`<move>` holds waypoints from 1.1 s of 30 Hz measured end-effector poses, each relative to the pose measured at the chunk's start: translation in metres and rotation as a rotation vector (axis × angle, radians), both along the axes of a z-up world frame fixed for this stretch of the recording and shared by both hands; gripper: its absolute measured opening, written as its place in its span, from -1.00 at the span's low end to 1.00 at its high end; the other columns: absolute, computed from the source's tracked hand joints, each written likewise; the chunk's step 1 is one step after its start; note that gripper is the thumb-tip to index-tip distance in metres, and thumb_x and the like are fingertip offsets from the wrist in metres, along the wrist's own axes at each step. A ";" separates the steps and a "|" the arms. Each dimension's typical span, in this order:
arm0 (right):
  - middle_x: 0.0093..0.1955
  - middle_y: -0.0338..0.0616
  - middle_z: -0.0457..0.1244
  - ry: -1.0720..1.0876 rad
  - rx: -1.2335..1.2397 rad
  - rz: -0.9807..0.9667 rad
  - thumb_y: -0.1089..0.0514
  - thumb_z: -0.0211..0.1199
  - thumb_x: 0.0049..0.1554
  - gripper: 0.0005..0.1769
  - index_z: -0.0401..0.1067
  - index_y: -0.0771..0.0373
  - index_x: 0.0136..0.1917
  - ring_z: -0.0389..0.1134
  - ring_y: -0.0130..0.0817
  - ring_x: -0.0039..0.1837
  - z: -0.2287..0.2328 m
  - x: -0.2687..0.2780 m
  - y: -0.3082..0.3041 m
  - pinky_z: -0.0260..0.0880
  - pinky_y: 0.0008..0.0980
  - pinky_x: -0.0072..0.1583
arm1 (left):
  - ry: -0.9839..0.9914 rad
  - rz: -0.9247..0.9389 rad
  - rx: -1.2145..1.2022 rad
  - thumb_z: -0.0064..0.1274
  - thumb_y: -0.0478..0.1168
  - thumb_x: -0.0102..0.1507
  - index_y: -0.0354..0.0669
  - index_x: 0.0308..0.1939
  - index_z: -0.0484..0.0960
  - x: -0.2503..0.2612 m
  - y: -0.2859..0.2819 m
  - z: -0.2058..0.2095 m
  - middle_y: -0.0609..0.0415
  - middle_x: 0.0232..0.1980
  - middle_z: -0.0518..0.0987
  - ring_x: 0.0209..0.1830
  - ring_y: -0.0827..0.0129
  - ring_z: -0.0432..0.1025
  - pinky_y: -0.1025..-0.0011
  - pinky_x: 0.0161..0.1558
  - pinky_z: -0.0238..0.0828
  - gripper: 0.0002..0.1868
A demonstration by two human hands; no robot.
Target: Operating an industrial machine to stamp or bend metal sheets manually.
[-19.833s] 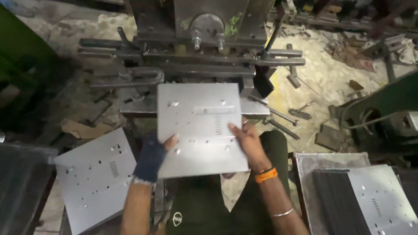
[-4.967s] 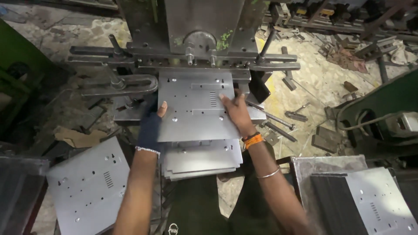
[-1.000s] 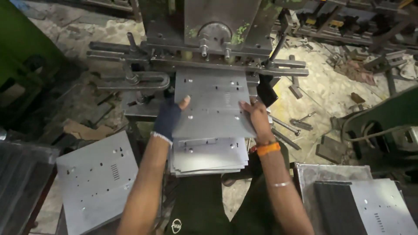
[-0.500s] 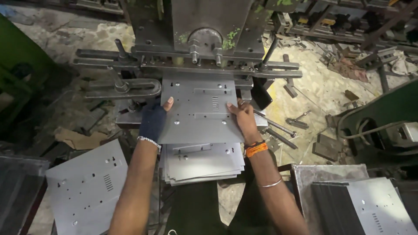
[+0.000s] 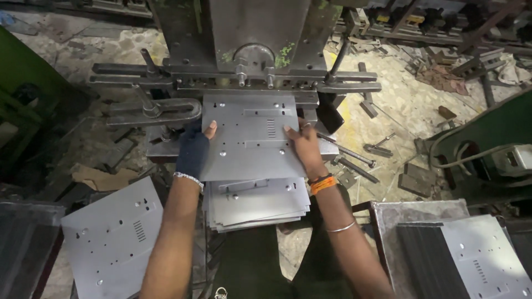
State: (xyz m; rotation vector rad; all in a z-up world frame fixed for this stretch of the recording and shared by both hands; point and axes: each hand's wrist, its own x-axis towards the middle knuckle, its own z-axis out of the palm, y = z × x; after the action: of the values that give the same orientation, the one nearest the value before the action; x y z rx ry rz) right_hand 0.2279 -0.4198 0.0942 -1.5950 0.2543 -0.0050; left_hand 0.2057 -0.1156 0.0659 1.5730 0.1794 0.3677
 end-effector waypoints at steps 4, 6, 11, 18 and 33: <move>0.25 -0.04 0.26 -0.286 0.085 0.191 -0.08 0.40 0.09 -0.28 0.15 0.33 0.30 0.29 -0.42 0.22 0.031 -0.018 0.010 0.33 -0.41 0.24 | 0.225 -0.064 -0.065 0.19 0.13 0.36 -0.41 0.01 0.69 0.035 0.023 -0.096 -0.08 0.01 0.63 -0.08 0.30 0.44 0.32 0.03 0.40 -0.44; 0.14 0.11 0.28 -0.313 -0.429 0.173 -0.11 0.45 0.10 -0.23 0.16 0.44 0.28 0.33 -0.30 0.19 0.036 -0.015 0.003 0.34 -0.33 0.23 | 0.272 -0.197 -0.412 -0.17 0.34 0.43 -0.05 0.52 0.29 -0.003 0.011 -0.050 0.12 0.47 0.24 0.38 0.47 0.23 0.40 0.33 0.16 -0.25; 0.12 0.20 0.35 -0.048 -0.624 0.420 -0.10 0.48 -0.06 -0.23 0.30 0.39 0.25 0.45 -0.06 0.12 0.055 -0.002 0.009 0.48 -0.16 0.17 | 0.018 -0.271 -0.419 -0.38 0.55 0.28 -0.25 0.42 0.34 -0.098 -0.033 0.030 -0.22 0.44 0.41 0.39 0.04 0.36 0.19 0.38 0.30 0.02; 0.68 0.03 -0.26 -0.542 -0.902 0.901 0.00 0.66 -0.27 0.20 0.11 -0.04 0.54 -0.32 0.06 0.63 0.071 -0.039 0.084 -0.31 0.25 0.45 | 0.354 -0.567 -1.255 -0.21 0.55 0.01 -0.18 0.29 0.49 -0.140 -0.027 0.096 -0.13 0.16 0.60 0.04 0.10 0.55 0.17 0.03 0.56 0.06; 0.03 0.00 0.29 -0.123 -0.357 0.105 -0.05 0.40 0.17 -0.43 0.40 0.49 0.19 0.30 -0.26 -0.05 0.031 -0.047 -0.033 0.32 -0.30 -0.01 | 0.150 -0.292 -0.316 0.28 -0.08 0.19 -0.26 0.25 0.58 -0.073 -0.025 -0.015 0.02 0.03 0.66 -0.05 0.34 0.51 0.33 -0.03 0.48 -0.41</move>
State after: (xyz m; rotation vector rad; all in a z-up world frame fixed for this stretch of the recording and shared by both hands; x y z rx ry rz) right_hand 0.1807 -0.4529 0.1248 -1.9535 0.0747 -0.0702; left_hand 0.1330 -0.1402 0.0506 1.2894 0.1144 -0.0093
